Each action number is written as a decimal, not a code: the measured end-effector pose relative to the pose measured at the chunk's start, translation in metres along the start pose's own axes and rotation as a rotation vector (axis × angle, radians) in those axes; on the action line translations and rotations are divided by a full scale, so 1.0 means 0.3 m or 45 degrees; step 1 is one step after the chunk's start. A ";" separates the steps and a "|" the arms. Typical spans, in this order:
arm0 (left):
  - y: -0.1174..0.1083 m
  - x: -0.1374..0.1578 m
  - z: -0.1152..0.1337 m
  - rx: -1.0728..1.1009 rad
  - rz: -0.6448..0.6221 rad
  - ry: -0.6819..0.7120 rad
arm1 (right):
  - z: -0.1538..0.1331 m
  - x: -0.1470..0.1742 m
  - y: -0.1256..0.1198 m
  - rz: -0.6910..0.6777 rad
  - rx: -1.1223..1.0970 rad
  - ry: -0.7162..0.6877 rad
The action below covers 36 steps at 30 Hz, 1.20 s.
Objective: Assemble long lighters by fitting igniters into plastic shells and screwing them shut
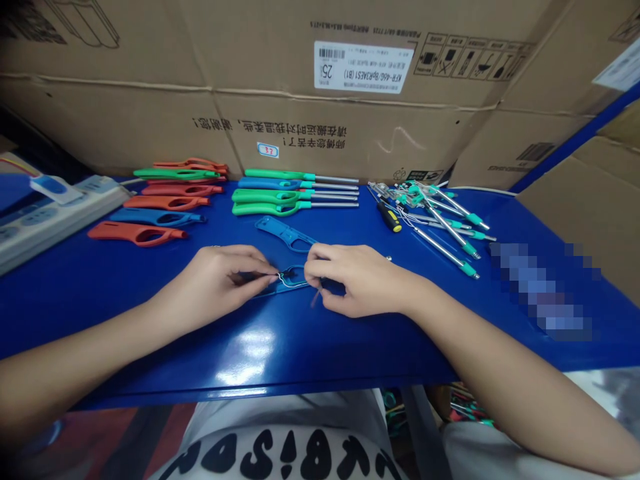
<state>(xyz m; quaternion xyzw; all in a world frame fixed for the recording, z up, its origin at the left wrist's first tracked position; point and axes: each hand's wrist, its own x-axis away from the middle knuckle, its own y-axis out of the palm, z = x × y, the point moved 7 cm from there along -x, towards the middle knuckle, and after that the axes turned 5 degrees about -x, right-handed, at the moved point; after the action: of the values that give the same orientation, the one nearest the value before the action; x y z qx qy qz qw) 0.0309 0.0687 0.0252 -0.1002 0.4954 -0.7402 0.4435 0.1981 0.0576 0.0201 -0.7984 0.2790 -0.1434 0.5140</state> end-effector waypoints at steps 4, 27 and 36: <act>0.007 0.012 0.014 -0.089 -0.024 0.051 | -0.004 0.003 0.003 -0.011 -0.024 0.007; 0.052 0.060 0.066 -0.444 -0.230 0.034 | 0.019 -0.017 0.021 0.098 0.056 0.033; 0.061 0.055 0.059 -0.300 -0.150 0.090 | 0.022 -0.016 0.028 0.107 0.099 0.064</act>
<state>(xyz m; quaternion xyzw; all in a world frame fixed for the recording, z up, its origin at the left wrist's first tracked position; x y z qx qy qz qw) 0.0418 0.0425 0.0139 -0.1545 0.5873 -0.7048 0.3667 0.1951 0.0625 0.0100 -0.7614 0.3193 -0.1522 0.5433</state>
